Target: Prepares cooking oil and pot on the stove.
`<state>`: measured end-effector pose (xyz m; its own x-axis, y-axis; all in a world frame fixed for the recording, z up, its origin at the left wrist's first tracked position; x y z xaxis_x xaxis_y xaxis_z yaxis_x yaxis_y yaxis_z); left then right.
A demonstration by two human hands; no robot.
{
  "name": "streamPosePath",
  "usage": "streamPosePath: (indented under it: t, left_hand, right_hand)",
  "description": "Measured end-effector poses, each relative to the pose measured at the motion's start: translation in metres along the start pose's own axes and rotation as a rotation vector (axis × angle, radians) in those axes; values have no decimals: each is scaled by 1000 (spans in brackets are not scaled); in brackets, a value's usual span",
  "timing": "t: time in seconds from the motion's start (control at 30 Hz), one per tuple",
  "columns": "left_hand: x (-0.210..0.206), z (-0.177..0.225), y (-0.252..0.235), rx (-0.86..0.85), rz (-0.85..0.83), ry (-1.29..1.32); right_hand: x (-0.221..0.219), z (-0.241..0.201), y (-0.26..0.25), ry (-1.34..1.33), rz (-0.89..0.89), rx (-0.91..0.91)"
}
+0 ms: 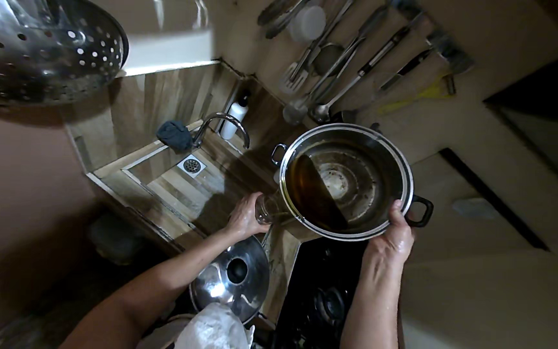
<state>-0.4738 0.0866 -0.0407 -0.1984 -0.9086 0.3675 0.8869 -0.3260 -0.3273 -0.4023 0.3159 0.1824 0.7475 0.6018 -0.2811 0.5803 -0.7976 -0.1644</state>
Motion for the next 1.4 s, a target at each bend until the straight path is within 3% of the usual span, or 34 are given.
streamPosePath:
  t: [1.4]
  left_hand:
    - [0,-13,1,-9,53,38]
  right_hand:
    - [-15,-5,-1,3,-34,44]
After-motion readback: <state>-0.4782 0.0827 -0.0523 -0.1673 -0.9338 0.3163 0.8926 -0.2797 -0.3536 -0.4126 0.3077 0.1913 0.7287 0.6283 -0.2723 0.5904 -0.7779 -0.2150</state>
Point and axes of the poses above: each hand's wrist, its own y-axis away from the middle knuckle, its own x-axis out of the back of the hand, z = x × y, the point moved 4 cm from there along -y, towards the middle knuckle, and after that the axes turned 10 degrees about -x, right-handed, at the moved point
